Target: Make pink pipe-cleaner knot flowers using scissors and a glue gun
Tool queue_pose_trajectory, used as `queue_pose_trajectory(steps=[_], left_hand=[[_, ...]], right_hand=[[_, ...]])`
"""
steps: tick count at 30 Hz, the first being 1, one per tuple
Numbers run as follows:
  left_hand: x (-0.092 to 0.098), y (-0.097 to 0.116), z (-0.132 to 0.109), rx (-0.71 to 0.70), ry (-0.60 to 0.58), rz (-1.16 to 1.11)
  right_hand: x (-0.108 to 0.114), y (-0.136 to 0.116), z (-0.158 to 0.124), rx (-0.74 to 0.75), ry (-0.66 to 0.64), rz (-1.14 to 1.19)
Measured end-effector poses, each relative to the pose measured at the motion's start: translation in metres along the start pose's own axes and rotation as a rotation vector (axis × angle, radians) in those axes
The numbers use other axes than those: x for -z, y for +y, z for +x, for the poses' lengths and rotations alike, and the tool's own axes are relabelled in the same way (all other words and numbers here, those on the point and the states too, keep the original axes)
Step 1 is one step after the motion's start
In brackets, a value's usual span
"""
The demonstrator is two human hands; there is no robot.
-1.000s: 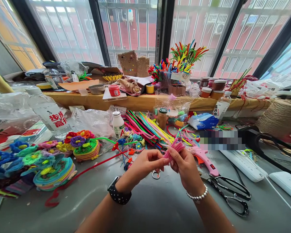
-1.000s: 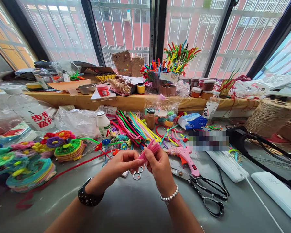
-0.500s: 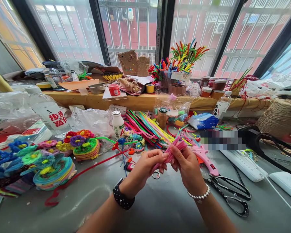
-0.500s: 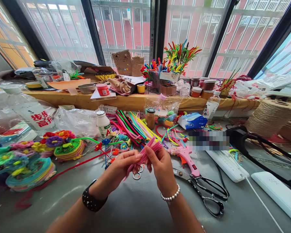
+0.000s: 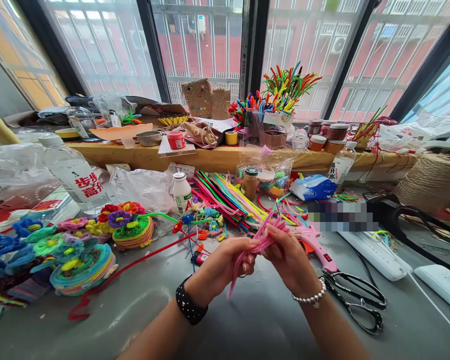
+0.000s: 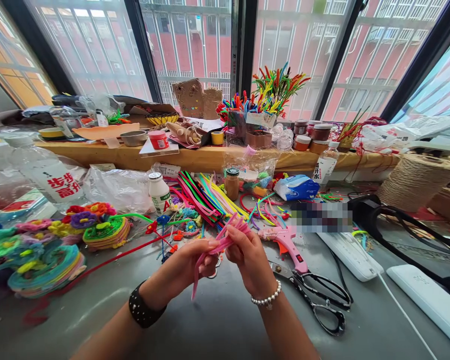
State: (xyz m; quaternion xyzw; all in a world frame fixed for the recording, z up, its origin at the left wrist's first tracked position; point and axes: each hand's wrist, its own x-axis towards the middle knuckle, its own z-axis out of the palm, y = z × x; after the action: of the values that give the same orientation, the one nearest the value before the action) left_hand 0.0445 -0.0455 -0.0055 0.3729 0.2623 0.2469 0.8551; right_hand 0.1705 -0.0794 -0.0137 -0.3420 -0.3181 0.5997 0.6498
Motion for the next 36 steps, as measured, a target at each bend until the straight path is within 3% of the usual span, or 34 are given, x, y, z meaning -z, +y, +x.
queue_pose_trajectory(steps=[4,10,13,16,19,22,25,30,36], left_hand=[[-0.001,-0.003,0.003,-0.001,-0.003,0.015],[-0.001,-0.008,0.005,-0.228,0.146,0.477],[-0.002,-0.005,0.003,-0.236,0.157,0.581],[-0.003,0.0,0.0,-0.258,0.179,0.537],[-0.002,0.003,-0.001,-0.263,0.186,0.344],[0.001,0.004,0.0,-0.32,0.209,0.182],[0.004,0.005,0.0,-0.383,0.244,0.203],[0.007,0.008,0.0,-0.483,0.389,0.346],[0.01,0.015,-0.001,-0.437,0.419,0.428]], right_hand=[[-0.003,0.002,0.001,0.014,0.059,0.037],[-0.003,0.008,0.002,0.116,0.186,-0.101],[0.0,0.008,0.003,0.184,0.191,-0.216],[0.003,0.003,0.004,0.238,0.159,-0.24],[0.005,0.001,0.004,0.251,0.112,-0.311],[0.002,0.004,0.003,0.183,-0.037,-0.485],[-0.003,0.01,0.001,0.147,-0.141,-0.57],[-0.007,0.016,-0.001,0.207,-0.111,-0.664],[-0.007,0.013,-0.003,0.253,-0.063,-0.841]])
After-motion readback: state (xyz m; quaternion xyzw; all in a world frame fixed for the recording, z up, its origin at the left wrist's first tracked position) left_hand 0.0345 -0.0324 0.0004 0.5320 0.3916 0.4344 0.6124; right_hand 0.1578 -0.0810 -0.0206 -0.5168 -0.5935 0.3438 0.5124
